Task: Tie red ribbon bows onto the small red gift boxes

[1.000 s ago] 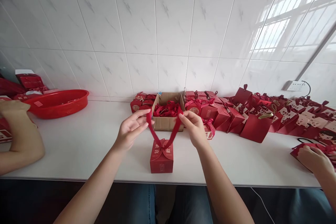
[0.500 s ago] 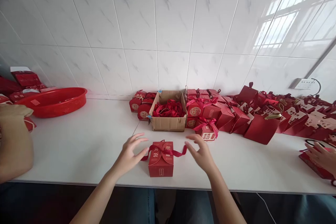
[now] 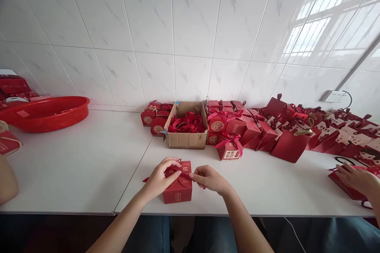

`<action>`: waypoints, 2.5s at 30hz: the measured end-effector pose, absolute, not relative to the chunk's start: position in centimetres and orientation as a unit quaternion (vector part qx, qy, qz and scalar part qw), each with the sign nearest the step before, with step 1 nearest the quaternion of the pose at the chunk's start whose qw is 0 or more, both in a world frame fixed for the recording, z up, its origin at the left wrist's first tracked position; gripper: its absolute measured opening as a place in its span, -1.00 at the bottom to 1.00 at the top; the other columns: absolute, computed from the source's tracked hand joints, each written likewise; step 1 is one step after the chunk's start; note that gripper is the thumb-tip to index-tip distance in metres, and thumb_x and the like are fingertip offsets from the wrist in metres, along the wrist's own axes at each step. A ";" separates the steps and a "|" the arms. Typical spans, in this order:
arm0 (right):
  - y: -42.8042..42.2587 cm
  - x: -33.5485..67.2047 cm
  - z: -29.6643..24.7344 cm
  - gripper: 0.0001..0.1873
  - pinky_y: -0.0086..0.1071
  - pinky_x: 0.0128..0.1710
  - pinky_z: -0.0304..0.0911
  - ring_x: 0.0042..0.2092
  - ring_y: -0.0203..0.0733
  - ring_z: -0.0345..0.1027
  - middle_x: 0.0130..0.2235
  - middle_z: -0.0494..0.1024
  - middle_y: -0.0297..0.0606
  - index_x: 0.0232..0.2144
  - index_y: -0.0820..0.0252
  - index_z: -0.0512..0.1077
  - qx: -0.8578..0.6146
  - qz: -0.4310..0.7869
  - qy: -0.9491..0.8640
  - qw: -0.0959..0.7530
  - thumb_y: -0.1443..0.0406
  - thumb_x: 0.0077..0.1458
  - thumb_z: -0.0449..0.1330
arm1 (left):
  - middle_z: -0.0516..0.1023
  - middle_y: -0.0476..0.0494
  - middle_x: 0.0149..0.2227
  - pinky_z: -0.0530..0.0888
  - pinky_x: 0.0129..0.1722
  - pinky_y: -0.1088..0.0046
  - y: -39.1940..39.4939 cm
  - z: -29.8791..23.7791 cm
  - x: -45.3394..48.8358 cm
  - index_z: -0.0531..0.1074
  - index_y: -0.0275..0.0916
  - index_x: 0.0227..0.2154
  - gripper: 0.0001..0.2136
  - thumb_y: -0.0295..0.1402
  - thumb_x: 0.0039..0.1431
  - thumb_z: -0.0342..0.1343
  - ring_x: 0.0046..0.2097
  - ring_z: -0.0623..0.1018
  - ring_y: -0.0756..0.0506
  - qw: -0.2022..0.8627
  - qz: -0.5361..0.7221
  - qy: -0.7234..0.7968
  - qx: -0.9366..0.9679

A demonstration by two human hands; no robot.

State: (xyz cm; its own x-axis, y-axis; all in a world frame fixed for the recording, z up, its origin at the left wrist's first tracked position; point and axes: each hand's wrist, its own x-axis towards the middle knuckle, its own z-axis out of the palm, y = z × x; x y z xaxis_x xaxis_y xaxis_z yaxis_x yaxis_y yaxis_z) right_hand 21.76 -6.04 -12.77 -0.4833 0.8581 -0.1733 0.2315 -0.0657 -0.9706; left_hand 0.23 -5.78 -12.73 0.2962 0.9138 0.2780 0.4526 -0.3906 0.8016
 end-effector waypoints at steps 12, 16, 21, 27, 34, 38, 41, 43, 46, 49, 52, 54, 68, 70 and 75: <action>-6.6 23.1 -12.9 -0.57 -0.42 -0.45 0.12 -0.51 -0.31 0.33 -0.58 0.50 -0.28 -0.50 0.27 0.36 -0.410 0.634 -0.606 0.252 0.00 0.09 0.11 | 0.43 -0.13 -0.12 0.35 0.05 0.22 -6.2 -12.8 0.4 0.43 -0.16 -0.33 -0.91 -0.33 0.11 0.08 0.01 0.43 -0.15 0.298 0.395 0.451 0.742; -7.5 23.1 -12.2 -0.67 -0.38 -0.32 0.19 -0.44 -0.31 0.31 -0.52 0.50 -0.28 -0.50 0.27 0.43 -0.339 0.628 -0.608 0.347 0.11 0.11 0.16 | 0.41 -0.16 -0.09 0.35 0.06 0.20 -6.3 -13.0 0.6 0.42 -0.16 -0.31 -0.90 -0.33 0.10 0.09 0.05 0.41 -0.17 0.294 0.405 0.459 0.734; -8.3 22.1 -11.3 -0.80 -0.34 -0.24 0.24 -0.36 -0.28 0.35 -0.40 0.53 -0.24 -0.34 0.26 0.51 -0.278 0.629 -0.596 0.414 0.22 0.11 0.19 | 0.40 -0.19 -0.09 0.34 0.07 0.17 -6.2 -13.4 0.6 0.43 -0.16 -0.30 -0.89 -0.31 0.11 0.09 0.09 0.37 -0.18 0.282 0.416 0.448 0.740; -8.4 20.5 -11.0 -0.65 -0.35 -0.28 0.25 -0.35 -0.26 0.38 -0.40 0.56 -0.27 -0.06 0.17 0.37 -0.274 0.624 -0.595 0.426 0.20 0.10 0.19 | 0.48 -0.18 -0.18 0.36 0.01 0.24 -6.5 -12.1 0.8 0.47 -0.17 -0.32 -0.76 -0.24 0.24 -0.09 -0.04 0.45 -0.15 0.243 0.452 0.448 0.732; -8.3 19.1 -11.5 -0.67 -0.37 -0.35 0.25 -0.36 -0.23 0.41 -0.41 0.56 -0.29 -0.24 0.14 0.24 -0.333 0.590 -0.593 0.436 0.07 0.06 0.18 | 0.57 -0.12 -0.30 0.40 -0.13 0.32 -6.1 -10.0 2.0 0.50 -0.19 -0.40 -0.74 -0.13 0.15 0.03 -0.16 0.51 -0.15 0.281 0.444 0.466 0.712; -8.2 18.5 -11.6 -0.61 -0.43 -0.46 0.20 -0.46 -0.24 0.39 -0.50 0.55 -0.32 -0.26 0.14 0.22 -0.386 0.564 -0.588 0.432 0.02 0.01 0.19 | 0.55 -0.12 -0.38 0.41 -0.16 0.34 -5.7 -9.9 2.1 0.50 -0.21 -0.46 -0.75 -0.18 0.15 0.04 -0.23 0.52 -0.13 0.249 0.466 0.449 0.720; -7.9 18.0 -11.4 -0.54 -0.44 -0.51 0.18 -0.52 -0.24 0.37 -0.55 0.52 -0.33 -0.15 0.19 0.30 -0.429 0.539 -0.596 0.413 0.02 0.00 0.18 | 0.54 -0.11 -0.35 0.41 -0.15 0.36 -5.7 -9.7 2.0 0.48 -0.21 -0.46 -0.78 -0.20 0.16 0.04 -0.20 0.51 -0.11 0.244 0.469 0.435 0.729; -7.6 17.7 -11.4 -0.55 -0.43 -0.50 0.19 -0.51 -0.24 0.36 -0.55 0.51 -0.32 -0.16 0.22 0.38 -0.442 0.526 -0.603 0.405 0.03 0.01 0.17 | 0.53 -0.11 -0.31 0.40 -0.12 0.37 -5.7 -9.4 1.8 0.49 -0.20 -0.43 -0.79 -0.20 0.15 0.05 -0.17 0.50 -0.11 0.253 0.459 0.424 0.738; -7.2 17.4 -11.7 -0.66 -0.43 -0.49 0.14 -0.50 -0.28 0.28 -0.52 0.47 -0.30 -0.37 0.24 0.48 -0.458 0.469 -0.627 0.421 0.07 0.01 0.17 | 0.51 -0.13 -0.20 0.34 0.00 0.34 -5.8 -9.7 0.9 0.49 -0.17 -0.35 -0.78 -0.20 0.18 0.00 -0.05 0.45 -0.12 0.249 0.459 0.431 0.736; -7.1 17.4 -12.1 -0.71 -0.42 -0.49 0.11 -0.48 -0.32 0.20 -0.43 0.43 -0.26 -0.48 0.23 0.48 -0.464 0.389 -0.656 0.451 0.10 0.01 0.18 | 0.46 -0.17 -0.07 0.28 0.05 0.26 -5.7 -11.5 -0.8 0.42 -0.16 -0.18 -0.73 -0.16 0.22 -0.09 0.05 0.38 -0.16 0.244 0.465 0.512 0.680; -7.4 17.5 -12.3 -0.69 -0.42 -0.47 0.15 -0.43 -0.28 0.25 -0.37 0.44 -0.22 -0.40 0.22 0.47 -0.429 0.411 -0.664 0.453 0.08 0.06 0.15 | 0.45 -0.21 -0.12 0.35 -0.08 0.28 -5.5 -14.0 -2.3 0.34 -0.21 -0.21 -0.67 -0.05 0.13 -0.01 -0.03 0.44 -0.17 0.309 0.429 0.574 0.625; -7.6 17.5 -12.2 -0.66 -0.41 -0.43 0.21 -0.38 -0.23 0.31 -0.36 0.47 -0.21 -0.32 0.22 0.45 -0.396 0.461 -0.662 0.438 0.06 0.09 0.11 | 0.47 -0.13 -0.29 0.38 -0.24 0.37 -5.5 -15.2 -2.7 0.32 -0.22 -0.31 -0.65 0.01 0.10 -0.01 -0.22 0.48 -0.12 0.363 0.410 0.572 0.610; -7.5 16.3 -12.9 -0.63 -0.31 -0.27 0.31 -0.30 -0.13 0.44 -0.38 0.54 -0.19 -0.37 0.20 0.40 -0.407 0.533 -0.569 0.476 0.00 0.01 0.18 | 0.19 0.09 -0.64 0.13 -0.55 0.55 -6.4 -12.8 -2.7 0.22 -0.25 -0.64 -0.61 -0.04 0.02 0.11 -0.58 0.16 0.08 0.609 0.428 0.454 0.490; -7.6 16.0 -13.1 -0.59 -0.30 -0.29 0.31 -0.31 -0.10 0.44 -0.40 0.55 -0.17 -0.38 0.21 0.42 -0.426 0.522 -0.556 0.488 -0.03 -0.03 0.19 | 0.29 0.04 -0.59 0.20 -0.49 0.54 -6.8 -11.6 -3.1 0.33 -0.26 -0.59 -0.67 -0.08 0.02 0.13 -0.53 0.25 0.06 0.593 0.426 0.447 0.518; -7.5 15.6 -13.2 -0.53 -0.30 -0.36 0.32 -0.34 -0.05 0.46 -0.43 0.57 -0.14 -0.45 0.22 0.44 -0.465 0.502 -0.529 0.501 -0.09 -0.11 0.21 | 0.35 -0.01 -0.55 0.28 -0.44 0.50 -7.5 -9.0 -4.2 0.43 -0.25 -0.51 -0.74 -0.13 0.03 0.12 -0.46 0.33 0.01 0.536 0.404 0.448 0.591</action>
State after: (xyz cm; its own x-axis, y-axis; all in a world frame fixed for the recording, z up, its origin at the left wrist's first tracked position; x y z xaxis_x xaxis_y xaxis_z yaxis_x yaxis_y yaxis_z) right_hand 15.59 -7.54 -13.21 -0.0646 0.9959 0.0636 -0.0114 0.0630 -0.9979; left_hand -4.21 -7.48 -9.03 0.2720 0.9623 -0.0036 0.0967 -0.0236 0.9950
